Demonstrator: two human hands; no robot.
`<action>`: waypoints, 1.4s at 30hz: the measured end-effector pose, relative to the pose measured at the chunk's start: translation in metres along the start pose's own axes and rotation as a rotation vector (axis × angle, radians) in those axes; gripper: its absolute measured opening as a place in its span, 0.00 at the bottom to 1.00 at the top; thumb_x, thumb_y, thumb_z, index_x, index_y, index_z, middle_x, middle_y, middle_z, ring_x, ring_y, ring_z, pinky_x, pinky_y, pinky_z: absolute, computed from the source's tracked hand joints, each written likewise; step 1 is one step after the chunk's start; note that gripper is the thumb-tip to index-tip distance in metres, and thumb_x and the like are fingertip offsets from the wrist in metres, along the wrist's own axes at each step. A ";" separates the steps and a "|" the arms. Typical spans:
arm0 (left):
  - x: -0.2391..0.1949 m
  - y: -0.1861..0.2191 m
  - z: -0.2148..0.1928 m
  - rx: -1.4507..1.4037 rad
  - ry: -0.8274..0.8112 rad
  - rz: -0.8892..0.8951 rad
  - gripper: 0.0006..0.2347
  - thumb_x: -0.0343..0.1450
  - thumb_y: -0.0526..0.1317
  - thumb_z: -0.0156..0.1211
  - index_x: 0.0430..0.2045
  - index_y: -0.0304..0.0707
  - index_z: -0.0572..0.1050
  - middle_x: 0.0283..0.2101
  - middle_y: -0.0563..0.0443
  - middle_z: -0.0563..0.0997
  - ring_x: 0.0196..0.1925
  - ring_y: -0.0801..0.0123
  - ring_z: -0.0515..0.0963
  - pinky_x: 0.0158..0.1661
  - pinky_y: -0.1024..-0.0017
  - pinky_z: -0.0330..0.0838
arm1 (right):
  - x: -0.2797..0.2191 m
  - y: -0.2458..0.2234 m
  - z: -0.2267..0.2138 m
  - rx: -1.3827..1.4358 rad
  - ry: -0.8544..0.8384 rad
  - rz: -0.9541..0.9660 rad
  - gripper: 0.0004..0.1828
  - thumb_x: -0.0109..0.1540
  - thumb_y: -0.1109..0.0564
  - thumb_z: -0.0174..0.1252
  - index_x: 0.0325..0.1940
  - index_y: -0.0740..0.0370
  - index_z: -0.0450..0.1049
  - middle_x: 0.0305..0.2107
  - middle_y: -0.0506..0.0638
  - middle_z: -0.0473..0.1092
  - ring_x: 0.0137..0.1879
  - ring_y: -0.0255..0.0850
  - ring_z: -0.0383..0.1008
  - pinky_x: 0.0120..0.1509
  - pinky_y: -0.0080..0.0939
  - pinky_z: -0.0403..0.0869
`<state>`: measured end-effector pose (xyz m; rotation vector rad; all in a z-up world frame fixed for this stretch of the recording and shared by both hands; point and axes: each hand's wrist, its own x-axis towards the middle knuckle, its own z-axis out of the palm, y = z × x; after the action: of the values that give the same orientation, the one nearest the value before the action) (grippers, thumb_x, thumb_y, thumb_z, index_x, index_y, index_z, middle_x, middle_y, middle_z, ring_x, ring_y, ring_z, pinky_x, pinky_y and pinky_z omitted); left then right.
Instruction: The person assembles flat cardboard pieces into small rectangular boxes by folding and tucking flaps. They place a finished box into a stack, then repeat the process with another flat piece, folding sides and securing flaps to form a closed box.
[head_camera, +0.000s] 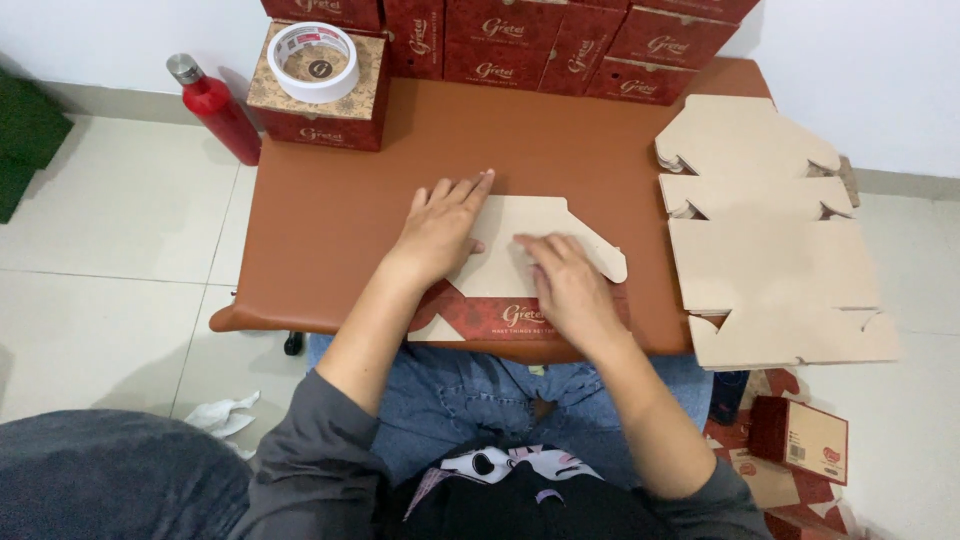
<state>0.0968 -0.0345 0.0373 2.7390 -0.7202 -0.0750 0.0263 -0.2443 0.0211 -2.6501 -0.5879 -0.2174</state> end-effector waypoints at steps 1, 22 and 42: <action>0.004 0.000 -0.003 0.002 0.000 0.008 0.40 0.62 0.40 0.73 0.70 0.38 0.57 0.66 0.43 0.67 0.62 0.52 0.64 0.54 0.58 0.58 | 0.005 0.011 -0.003 -0.002 0.006 0.006 0.22 0.61 0.63 0.56 0.59 0.52 0.73 0.42 0.48 0.71 0.55 0.49 0.72 0.58 0.48 0.73; -0.017 -0.010 0.022 -0.097 0.188 -0.042 0.31 0.63 0.42 0.72 0.57 0.33 0.61 0.52 0.37 0.68 0.52 0.43 0.76 0.51 0.58 0.66 | 0.044 0.019 0.051 -0.261 -0.073 -0.108 0.29 0.60 0.68 0.46 0.68 0.66 0.68 0.63 0.62 0.67 0.71 0.51 0.64 0.78 0.52 0.55; -0.035 0.006 -0.002 -0.249 0.049 0.135 0.20 0.72 0.32 0.53 0.62 0.41 0.69 0.66 0.43 0.70 0.70 0.52 0.65 0.62 0.57 0.59 | -0.048 0.031 -0.050 -0.049 0.026 0.485 0.32 0.66 0.35 0.53 0.67 0.58 0.68 0.64 0.62 0.63 0.71 0.59 0.63 0.71 0.62 0.62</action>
<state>0.0638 -0.0219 0.0402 2.4419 -0.8213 -0.0630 -0.0066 -0.3089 0.0436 -2.7356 0.0790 -0.1217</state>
